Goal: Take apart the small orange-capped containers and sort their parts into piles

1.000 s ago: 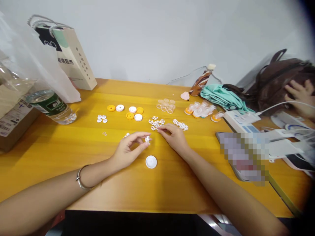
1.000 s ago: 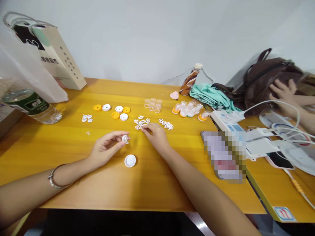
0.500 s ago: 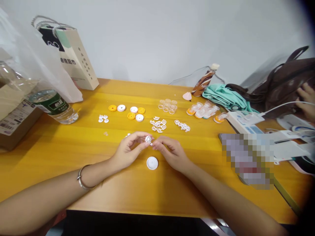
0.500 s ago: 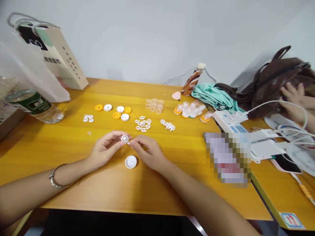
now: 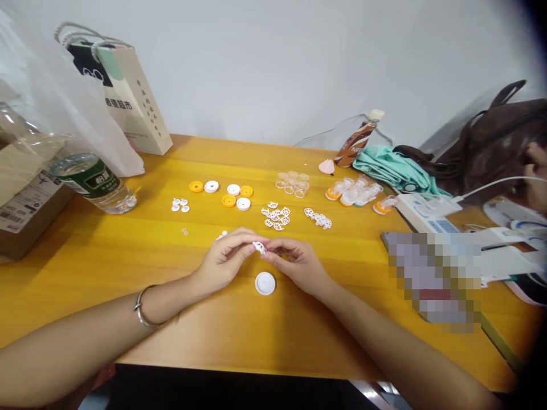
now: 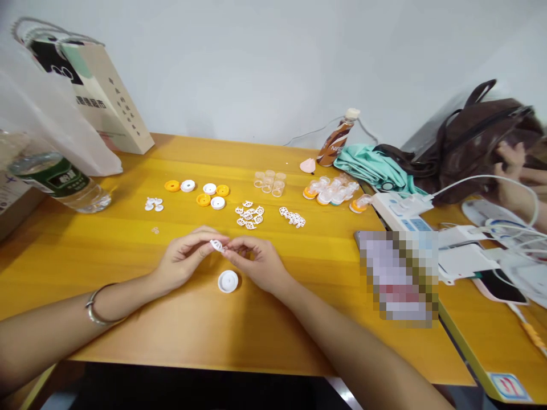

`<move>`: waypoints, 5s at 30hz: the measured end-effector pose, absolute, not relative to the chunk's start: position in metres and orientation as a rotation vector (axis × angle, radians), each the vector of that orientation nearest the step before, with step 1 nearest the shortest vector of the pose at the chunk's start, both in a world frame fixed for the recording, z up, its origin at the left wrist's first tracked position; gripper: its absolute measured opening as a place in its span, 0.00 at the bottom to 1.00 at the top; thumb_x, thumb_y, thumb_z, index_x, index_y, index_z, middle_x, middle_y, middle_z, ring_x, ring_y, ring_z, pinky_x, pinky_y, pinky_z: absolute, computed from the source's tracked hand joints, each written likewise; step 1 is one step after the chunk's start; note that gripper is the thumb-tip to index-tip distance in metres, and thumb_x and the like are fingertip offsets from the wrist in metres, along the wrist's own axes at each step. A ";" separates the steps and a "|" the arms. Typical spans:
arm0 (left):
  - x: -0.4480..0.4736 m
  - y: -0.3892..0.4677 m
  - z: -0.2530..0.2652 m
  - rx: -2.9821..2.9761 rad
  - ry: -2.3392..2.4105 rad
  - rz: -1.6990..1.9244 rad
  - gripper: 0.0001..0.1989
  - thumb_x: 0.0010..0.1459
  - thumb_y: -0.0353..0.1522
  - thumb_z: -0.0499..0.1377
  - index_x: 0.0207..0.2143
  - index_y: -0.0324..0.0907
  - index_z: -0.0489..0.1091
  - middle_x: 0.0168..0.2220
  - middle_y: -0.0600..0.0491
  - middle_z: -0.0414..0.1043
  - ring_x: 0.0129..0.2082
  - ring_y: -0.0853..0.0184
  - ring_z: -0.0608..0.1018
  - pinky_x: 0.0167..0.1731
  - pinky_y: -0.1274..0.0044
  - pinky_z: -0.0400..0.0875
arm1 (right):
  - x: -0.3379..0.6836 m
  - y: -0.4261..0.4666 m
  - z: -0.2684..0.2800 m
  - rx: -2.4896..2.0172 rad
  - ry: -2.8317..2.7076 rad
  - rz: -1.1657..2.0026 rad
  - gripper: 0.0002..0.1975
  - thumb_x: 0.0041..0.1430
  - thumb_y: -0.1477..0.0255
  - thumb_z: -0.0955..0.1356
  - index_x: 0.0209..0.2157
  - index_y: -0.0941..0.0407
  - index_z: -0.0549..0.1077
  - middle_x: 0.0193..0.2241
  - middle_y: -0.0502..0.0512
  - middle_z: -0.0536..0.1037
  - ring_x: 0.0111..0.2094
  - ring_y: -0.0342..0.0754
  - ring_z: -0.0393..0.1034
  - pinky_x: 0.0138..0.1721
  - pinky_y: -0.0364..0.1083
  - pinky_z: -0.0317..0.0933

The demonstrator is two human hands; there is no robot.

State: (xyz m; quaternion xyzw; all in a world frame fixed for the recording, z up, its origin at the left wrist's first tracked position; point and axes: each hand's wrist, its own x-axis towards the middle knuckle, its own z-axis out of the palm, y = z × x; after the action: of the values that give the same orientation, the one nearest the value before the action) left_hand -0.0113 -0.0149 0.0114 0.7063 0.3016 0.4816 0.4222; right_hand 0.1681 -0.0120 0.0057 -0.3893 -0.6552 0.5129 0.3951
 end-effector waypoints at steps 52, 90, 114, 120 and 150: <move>-0.003 -0.019 0.011 1.258 0.819 1.134 0.09 0.51 0.32 0.62 0.31 0.38 0.64 0.27 0.53 0.75 0.27 0.71 0.77 0.30 0.79 0.72 | 0.169 -0.022 0.018 -1.013 -1.399 1.281 0.07 0.52 0.67 0.68 0.30 0.54 0.77 0.26 0.50 0.79 0.27 0.43 0.73 0.33 0.45 0.70; -0.008 -0.012 0.013 1.002 0.856 0.952 0.12 0.50 0.35 0.63 0.33 0.36 0.68 0.24 0.53 0.76 0.22 0.73 0.77 0.23 0.83 0.71 | 0.182 -0.020 0.017 -0.701 -2.151 0.626 0.07 0.60 0.74 0.61 0.36 0.53 0.70 0.32 0.55 0.74 0.35 0.46 0.69 0.37 0.46 0.65; -0.007 -0.015 0.010 1.172 0.822 0.977 0.11 0.52 0.34 0.61 0.35 0.37 0.67 0.26 0.53 0.75 0.23 0.73 0.77 0.25 0.82 0.70 | 0.192 0.035 -0.002 -1.080 -1.928 0.407 0.08 0.58 0.71 0.64 0.36 0.53 0.76 0.30 0.54 0.73 0.34 0.46 0.68 0.37 0.47 0.62; -0.005 -0.017 0.007 1.201 0.853 1.046 0.12 0.48 0.32 0.64 0.34 0.37 0.67 0.26 0.55 0.74 0.25 0.74 0.76 0.28 0.82 0.70 | 0.176 -0.004 0.017 -0.953 -1.939 0.645 0.08 0.57 0.71 0.66 0.39 0.55 0.71 0.31 0.52 0.74 0.32 0.43 0.68 0.35 0.44 0.62; -0.010 -0.030 0.006 1.857 0.942 0.905 0.07 0.58 0.33 0.54 0.37 0.40 0.67 0.31 0.52 0.73 0.32 0.71 0.75 0.33 0.79 0.69 | 0.307 0.070 0.003 -1.811 -1.822 0.493 0.05 0.54 0.70 0.62 0.32 0.54 0.60 0.15 0.43 0.61 0.18 0.44 0.58 0.23 0.43 0.51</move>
State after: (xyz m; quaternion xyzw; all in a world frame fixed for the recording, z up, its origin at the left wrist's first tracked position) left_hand -0.0102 -0.0302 0.0063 0.7416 0.3760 0.3613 0.4219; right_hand 0.3071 0.0695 0.0032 -0.6684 -0.6726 0.1821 0.2600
